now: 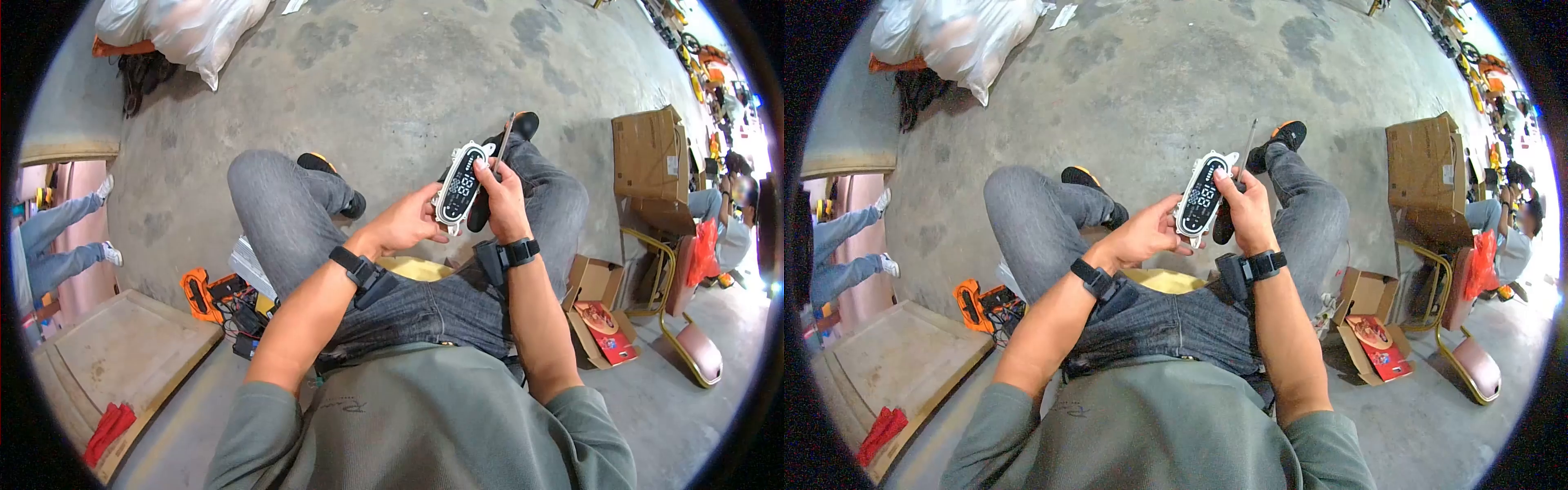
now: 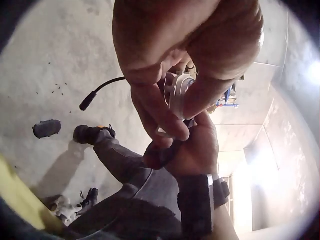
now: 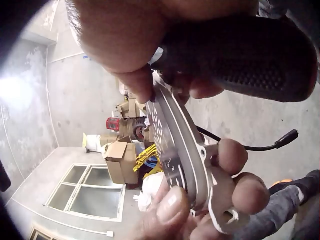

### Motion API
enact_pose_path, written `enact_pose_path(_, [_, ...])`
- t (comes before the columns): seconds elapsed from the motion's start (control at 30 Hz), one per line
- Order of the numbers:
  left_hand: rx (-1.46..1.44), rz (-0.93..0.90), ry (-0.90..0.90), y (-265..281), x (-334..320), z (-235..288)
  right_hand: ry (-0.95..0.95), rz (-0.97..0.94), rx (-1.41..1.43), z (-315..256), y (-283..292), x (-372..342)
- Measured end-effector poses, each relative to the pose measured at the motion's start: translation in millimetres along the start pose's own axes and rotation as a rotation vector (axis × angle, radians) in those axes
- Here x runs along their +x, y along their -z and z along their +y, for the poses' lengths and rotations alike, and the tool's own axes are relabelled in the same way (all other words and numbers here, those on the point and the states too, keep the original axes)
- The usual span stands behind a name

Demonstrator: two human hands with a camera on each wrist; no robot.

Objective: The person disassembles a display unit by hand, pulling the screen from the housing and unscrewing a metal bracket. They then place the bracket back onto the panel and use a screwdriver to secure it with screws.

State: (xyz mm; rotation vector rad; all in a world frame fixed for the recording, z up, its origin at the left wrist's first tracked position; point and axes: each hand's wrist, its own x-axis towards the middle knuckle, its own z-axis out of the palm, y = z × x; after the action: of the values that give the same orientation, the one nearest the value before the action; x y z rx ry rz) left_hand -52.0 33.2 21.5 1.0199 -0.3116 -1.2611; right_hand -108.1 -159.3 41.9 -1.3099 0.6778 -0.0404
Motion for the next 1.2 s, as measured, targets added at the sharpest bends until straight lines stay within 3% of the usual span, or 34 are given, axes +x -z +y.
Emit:
enact_pose_path(0.07, [0.000, -0.047, 0.038, 2.7, -0.4, 2.2, -0.009, 0.007, 0.023, -0.5, 3.1, 2.2])
enact_pose_path(0.27, [-0.087, 0.193, 0.034, 1.6, -0.4, 15.7, -0.030, -0.092, -0.142, -0.7, 1.5, -2.6])
enact_pose_path(0.4, [0.091, 0.287, 0.007, 0.0, 6.6, 6.1, -0.051, -0.182, -0.194, 1.0, -4.9, -4.9])
enact_pose_path(0.53, [0.113, 0.300, -0.045, -2.3, 7.1, -1.7, -0.085, -0.223, -0.164, 4.9, -9.4, -5.6])
enact_pose_path(0.63, [0.062, 0.298, -0.065, -0.2, 8.0, -5.4, 0.107, -0.106, -0.417, 5.4, -14.4, -5.2])
enact_pose_path(0.87, [0.165, 0.255, -0.019, 1.2, 7.2, -5.7, 0.211, -0.112, -0.469, 2.8, -14.7, -6.1])
enact_pose_path(1.1, [0.281, 0.202, -0.005, 7.3, 6.4, -8.0, 0.145, -0.085, -0.491, 9.6, -9.9, -2.5])
enact_pose_path(1.2, [0.396, 0.191, -0.039, 10.1, 6.8, -19.1, 0.096, -0.078, -0.346, 12.4, -8.3, -1.5])
